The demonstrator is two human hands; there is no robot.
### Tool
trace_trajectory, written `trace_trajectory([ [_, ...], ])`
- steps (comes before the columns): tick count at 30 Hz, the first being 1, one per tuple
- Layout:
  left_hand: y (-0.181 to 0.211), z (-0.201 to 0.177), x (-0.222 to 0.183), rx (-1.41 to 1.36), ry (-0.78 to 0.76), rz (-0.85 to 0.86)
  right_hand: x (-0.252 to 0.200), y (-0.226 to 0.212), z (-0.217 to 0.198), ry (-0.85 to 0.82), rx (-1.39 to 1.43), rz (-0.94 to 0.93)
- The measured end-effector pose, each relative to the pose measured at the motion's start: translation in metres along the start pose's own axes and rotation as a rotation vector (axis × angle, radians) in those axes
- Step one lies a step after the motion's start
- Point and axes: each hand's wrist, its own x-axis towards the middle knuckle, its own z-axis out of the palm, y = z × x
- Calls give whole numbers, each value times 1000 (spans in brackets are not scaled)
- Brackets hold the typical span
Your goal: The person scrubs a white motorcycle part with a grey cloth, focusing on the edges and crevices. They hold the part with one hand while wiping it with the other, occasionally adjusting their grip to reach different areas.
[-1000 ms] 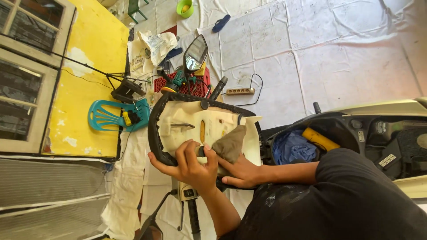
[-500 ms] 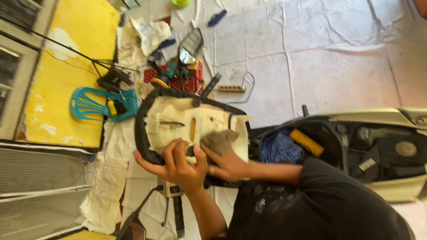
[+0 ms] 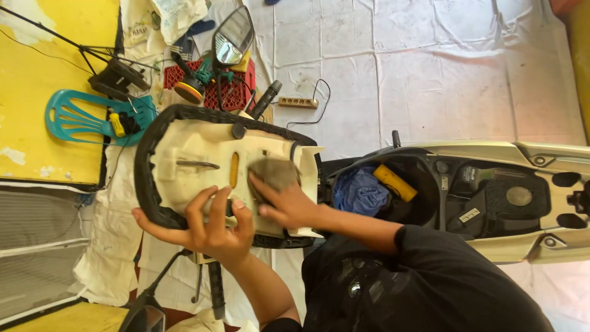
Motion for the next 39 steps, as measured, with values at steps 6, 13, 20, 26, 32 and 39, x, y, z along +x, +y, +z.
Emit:
trace_trajectory([
  [6, -2, -2, -6, 36, -37, -13, 20, -39, -46, -10, 14, 83],
  [13, -12, 1, -3, 45, -6, -32, 15, -32, -23, -13, -127, -79],
  [20, -11, -1, -6, 50, -8, -30, 3, -12, 13, 31, -39, 17],
  [26, -18, 3, -10, 57, 0, -38, 2, -11, 23, 22, -182, -86],
  [32, 0, 0, -10, 55, 0, -54, 9, -35, -11, 44, -96, 33],
  [39, -9, 0, -15, 34, 8, -26, 0, -16, -2, 62, -187, -146],
])
